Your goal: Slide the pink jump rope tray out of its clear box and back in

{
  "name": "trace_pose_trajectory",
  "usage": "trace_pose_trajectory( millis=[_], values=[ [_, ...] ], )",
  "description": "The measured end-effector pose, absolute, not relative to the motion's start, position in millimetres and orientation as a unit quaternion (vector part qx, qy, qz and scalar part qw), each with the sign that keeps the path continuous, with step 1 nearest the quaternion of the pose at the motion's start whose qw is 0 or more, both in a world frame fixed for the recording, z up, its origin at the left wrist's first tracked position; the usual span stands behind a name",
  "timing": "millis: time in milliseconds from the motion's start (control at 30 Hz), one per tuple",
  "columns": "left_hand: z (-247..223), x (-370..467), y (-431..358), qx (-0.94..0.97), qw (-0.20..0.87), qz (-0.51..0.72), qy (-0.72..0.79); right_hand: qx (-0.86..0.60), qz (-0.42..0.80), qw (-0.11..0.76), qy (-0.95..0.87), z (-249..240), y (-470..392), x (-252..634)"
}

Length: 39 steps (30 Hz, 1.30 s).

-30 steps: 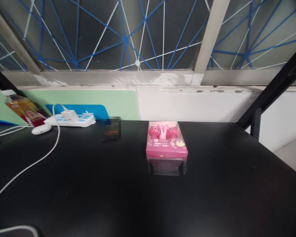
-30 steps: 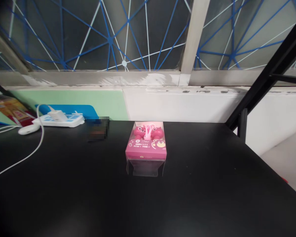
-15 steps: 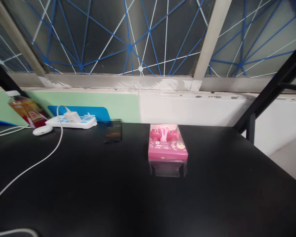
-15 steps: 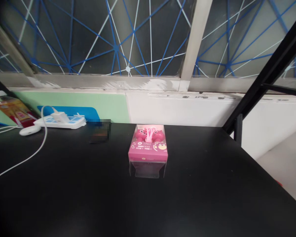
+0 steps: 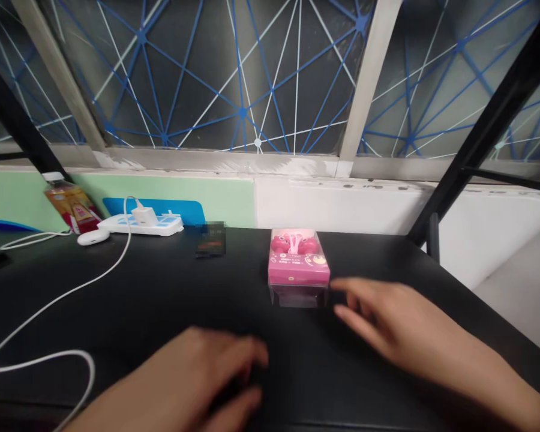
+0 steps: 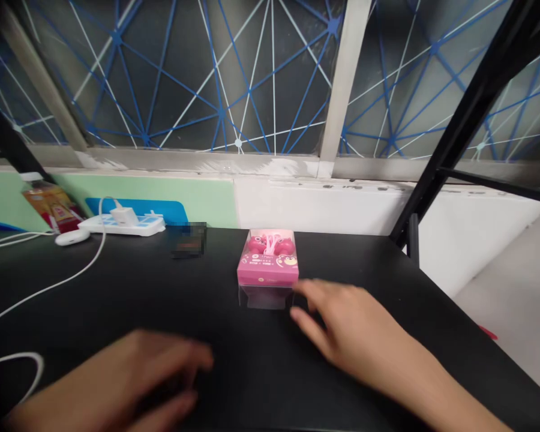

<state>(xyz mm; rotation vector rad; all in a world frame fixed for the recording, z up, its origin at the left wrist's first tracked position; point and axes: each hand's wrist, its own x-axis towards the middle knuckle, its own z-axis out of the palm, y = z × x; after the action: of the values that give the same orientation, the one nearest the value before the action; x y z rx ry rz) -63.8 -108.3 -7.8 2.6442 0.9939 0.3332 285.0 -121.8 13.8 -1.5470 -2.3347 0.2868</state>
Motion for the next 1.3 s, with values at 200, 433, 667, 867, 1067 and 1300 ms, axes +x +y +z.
trace_pose_trajectory(
  millis=[200,433,667,867,1067,1300],
  values=[
    [43,28,-21,0.904,-0.015,0.076,0.419,-0.573,-0.065,0.117,-0.809,10,-60,269],
    [13,-2,13,0.928,0.113,0.100,0.342,-0.522,0.018,0.175,-0.835,-9,-55,280],
    [22,-7,1,0.926,0.151,0.136,0.318,-0.542,0.048,0.264,-0.796,-14,-58,274],
    [19,-2,-1,0.918,0.143,0.158,0.335,-0.526,0.084,0.289,-0.795,-18,-50,278],
    [14,-1,4,0.917,0.129,0.172,0.337,-0.525,0.101,0.276,-0.799,-13,-57,277],
    [15,2,4,0.913,0.134,0.172,0.344,-0.517,0.132,0.226,-0.815,-4,-69,278]
  ],
)
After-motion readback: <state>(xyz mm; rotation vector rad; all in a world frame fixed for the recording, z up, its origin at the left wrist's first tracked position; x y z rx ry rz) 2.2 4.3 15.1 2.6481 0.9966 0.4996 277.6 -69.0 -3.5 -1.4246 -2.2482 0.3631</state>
